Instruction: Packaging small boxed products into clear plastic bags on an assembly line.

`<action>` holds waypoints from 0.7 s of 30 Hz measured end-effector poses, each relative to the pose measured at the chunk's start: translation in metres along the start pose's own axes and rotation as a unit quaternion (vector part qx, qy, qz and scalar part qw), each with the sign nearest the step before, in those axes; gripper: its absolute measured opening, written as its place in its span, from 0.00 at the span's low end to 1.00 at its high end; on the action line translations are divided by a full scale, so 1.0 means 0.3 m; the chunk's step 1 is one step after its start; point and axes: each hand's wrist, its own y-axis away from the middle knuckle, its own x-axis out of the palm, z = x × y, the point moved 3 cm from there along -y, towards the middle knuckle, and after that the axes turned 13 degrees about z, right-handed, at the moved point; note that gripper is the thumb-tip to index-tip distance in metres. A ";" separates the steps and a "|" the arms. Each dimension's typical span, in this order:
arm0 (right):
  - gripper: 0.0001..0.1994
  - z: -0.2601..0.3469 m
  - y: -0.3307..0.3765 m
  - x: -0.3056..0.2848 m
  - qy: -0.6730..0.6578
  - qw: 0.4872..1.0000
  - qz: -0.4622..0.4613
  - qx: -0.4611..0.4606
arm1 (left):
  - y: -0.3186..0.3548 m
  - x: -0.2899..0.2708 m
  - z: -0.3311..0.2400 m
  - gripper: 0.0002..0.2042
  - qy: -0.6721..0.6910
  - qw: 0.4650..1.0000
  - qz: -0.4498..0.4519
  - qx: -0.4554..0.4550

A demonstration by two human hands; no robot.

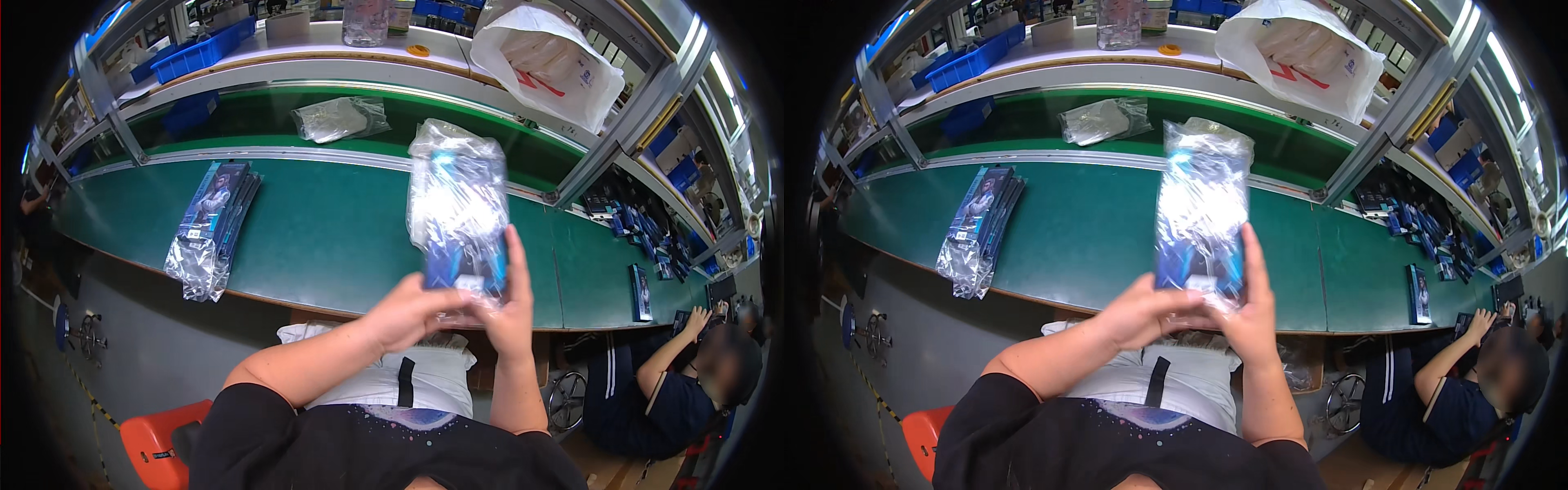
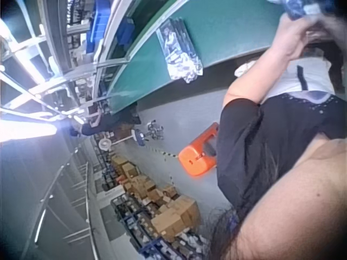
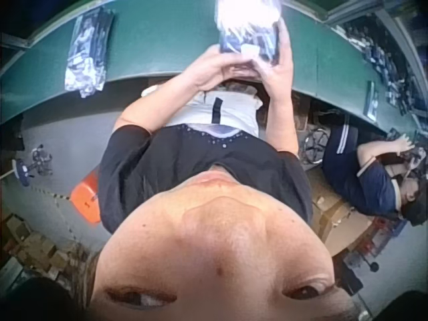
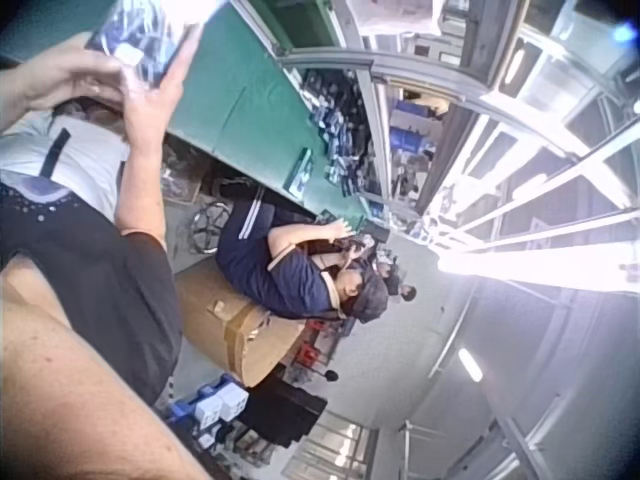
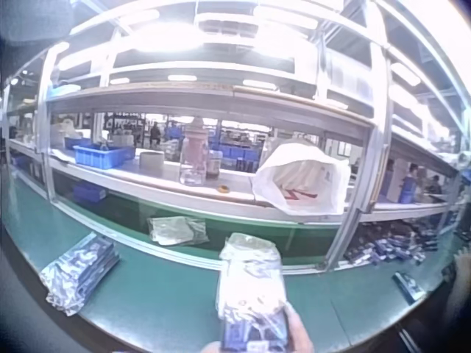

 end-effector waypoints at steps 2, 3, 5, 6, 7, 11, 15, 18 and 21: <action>0.23 0.035 0.018 -0.032 0.062 0.989 -0.104 -0.085 | 0.004 0.040 0.019 0.21 -0.033 0.994 0.099 -0.033; 0.15 0.056 0.042 -0.050 0.081 0.979 -0.144 -0.124 | 0.008 0.041 0.014 0.21 -0.059 0.986 0.146 -0.048; 0.10 0.123 0.061 -0.078 0.090 0.931 -0.300 -0.184 | 0.011 0.040 -0.009 0.20 -0.066 0.983 0.145 -0.091; 0.09 0.143 0.075 -0.082 0.083 0.928 -0.315 -0.180 | 0.011 0.019 -0.009 0.21 -0.079 0.984 0.124 -0.099; 0.09 0.158 0.088 -0.083 0.076 0.925 -0.328 -0.176 | 0.010 -0.007 -0.007 0.23 -0.092 0.983 0.111 -0.110; 0.08 0.167 0.069 0.026 0.183 0.980 0.028 -0.070 | -0.002 -0.025 0.020 0.27 0.063 0.988 0.084 -0.109; 0.20 0.132 0.066 0.150 0.204 0.939 0.236 -0.143 | 0.014 -0.092 0.043 0.26 0.009 0.994 -0.076 -0.083; 0.21 0.125 0.062 0.117 0.105 0.964 0.171 -0.173 | 0.026 -0.091 0.001 0.28 -0.020 0.998 -0.049 -0.028; 0.13 0.062 0.069 -0.004 0.159 0.975 -0.044 -0.152 | 0.059 -0.107 -0.031 0.32 -0.041 0.994 -0.089 -0.051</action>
